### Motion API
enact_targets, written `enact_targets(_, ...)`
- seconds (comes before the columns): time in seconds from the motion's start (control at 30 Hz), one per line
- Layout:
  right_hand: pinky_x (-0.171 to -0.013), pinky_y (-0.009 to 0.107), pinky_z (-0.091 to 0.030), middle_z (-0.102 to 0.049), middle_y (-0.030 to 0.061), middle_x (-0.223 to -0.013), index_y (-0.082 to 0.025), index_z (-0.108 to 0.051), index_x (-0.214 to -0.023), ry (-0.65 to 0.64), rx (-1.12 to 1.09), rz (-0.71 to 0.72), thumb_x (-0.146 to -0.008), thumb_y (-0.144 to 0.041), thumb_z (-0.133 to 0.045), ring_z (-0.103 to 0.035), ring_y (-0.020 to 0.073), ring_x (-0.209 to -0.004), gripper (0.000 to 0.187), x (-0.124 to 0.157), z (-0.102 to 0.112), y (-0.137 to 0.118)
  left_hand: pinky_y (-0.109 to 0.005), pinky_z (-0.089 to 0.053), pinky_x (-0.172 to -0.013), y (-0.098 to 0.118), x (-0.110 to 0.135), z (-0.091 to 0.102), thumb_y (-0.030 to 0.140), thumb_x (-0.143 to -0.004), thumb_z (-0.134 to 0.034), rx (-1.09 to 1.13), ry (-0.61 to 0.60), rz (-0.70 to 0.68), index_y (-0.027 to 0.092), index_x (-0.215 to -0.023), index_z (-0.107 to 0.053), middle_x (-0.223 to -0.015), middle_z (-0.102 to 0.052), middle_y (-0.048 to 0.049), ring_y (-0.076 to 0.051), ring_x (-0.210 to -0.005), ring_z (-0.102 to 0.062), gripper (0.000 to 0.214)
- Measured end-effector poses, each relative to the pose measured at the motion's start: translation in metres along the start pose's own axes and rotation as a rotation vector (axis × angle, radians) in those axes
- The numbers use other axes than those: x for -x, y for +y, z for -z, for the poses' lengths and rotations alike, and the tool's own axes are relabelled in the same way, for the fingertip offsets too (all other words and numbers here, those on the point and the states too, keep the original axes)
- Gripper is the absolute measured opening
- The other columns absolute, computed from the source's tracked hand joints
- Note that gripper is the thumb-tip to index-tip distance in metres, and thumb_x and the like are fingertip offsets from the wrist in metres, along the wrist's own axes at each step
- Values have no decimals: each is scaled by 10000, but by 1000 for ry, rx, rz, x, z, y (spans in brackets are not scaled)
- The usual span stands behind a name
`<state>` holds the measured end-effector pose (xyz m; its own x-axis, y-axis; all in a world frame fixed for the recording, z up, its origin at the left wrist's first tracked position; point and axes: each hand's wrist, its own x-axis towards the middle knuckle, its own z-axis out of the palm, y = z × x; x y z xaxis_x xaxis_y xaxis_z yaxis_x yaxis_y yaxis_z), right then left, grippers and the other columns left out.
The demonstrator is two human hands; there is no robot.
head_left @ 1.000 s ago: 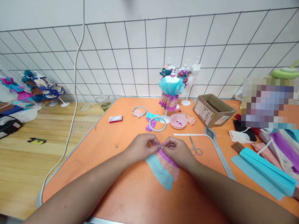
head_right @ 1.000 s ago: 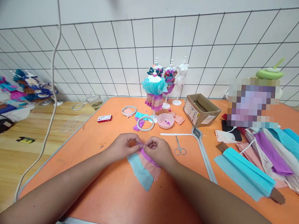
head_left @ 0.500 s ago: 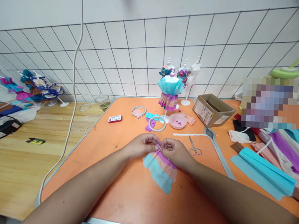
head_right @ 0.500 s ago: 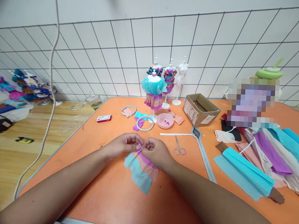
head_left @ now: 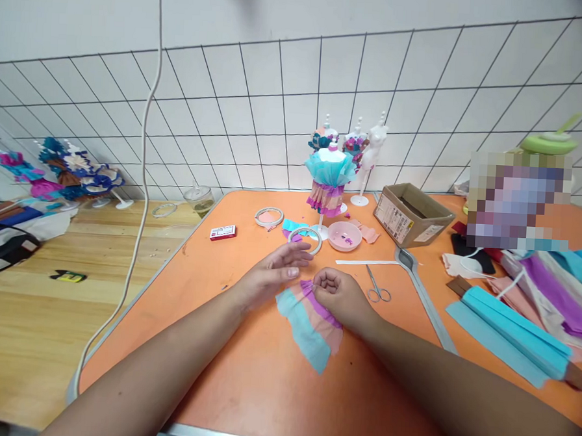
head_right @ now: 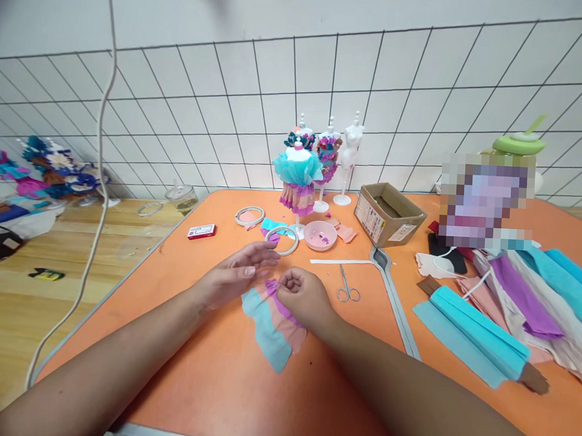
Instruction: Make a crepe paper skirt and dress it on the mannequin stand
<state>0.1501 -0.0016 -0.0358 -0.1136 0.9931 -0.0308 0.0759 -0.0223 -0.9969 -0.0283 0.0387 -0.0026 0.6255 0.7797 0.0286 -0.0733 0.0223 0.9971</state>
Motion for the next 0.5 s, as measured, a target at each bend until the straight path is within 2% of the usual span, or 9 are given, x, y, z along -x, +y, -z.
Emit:
enact_targets(0.1, -580, 225, -406, -536, -22, -687, -177, -535, -728, 70, -34, 8, -692, -238, -592, -516, 121, -643, 91, -3, 3, 2, -421, -299, -1071, 6, 2, -3, 394, -684, -733, -401, 78, -81, 269, -1314, -449, -1380, -464, -91, -266, -1295, -398, 703)
enact_targets(0.17, -598, 230, -415, -542, -14, -713, -178, -536, -743, 98, -59, 24, -700, -256, -607, -523, 127, -669, 114, -4, 4, 4, -422, -288, -1069, 6, 3, -9, 397, -623, -780, -675, 174, -145, 263, -1263, -485, -1356, -486, -87, -273, -1284, -398, 718)
enact_targets(0.27, -602, 232, -423, -538, -14, -714, -183, -533, -760, 95, -92, 49, -719, -282, -615, -526, 130, -672, 134, -3, 2, 5, -448, -233, -1077, 3, 4, -18, 408, -649, -759, -980, 321, -250, 245, -1021, -595, -1256, -560, -72, -272, -1222, -441, 438)
enact_targets(0.33, -602, 231, -425, -535, -17, -716, -187, -530, -766, 87, -111, 71, -735, -300, -615, -528, 129, -673, 145, -2, 1, 4, -472, -132, -1105, 1, 5, -21, 385, -718, -707, -1103, 344, -279, 247, -874, -625, -1211, -592, -47, -260, -1193, -464, 224)
enact_targets(0.4, -602, 228, -422, -529, -23, -715, -189, -528, -767, 80, -124, 83, -745, -315, -617, -525, 124, -667, 155, -1, 1, 3, -477, -63, -1116, 0, 6, -21, 350, -766, -664, -1147, 349, -284, 249, -805, -636, -1178, -613, -27, -244, -1172, -485, 112)
enact_targets(0.47, -594, 226, -416, -521, -29, -711, -192, -526, -769, 76, -133, 75, -747, -323, -620, -518, 120, -656, 162, 0, 1, 2, -459, -116, -1113, 2, 6, -20, 332, -757, -673, -1105, 369, -291, 252, -876, -634, -1192, -606, -33, -241, -1174, -488, 149)
enact_targets(0.5, -591, 225, -413, -519, -30, -712, -192, -525, -771, 75, -137, 72, -748, -323, -621, -517, 120, -655, 163, 1, 1, 1, -447, -168, -1102, 2, 6, -19, 329, -733, -695, -1065, 368, -291, 255, -972, -619, -1230, -587, -46, -246, -1191, -478, 261)
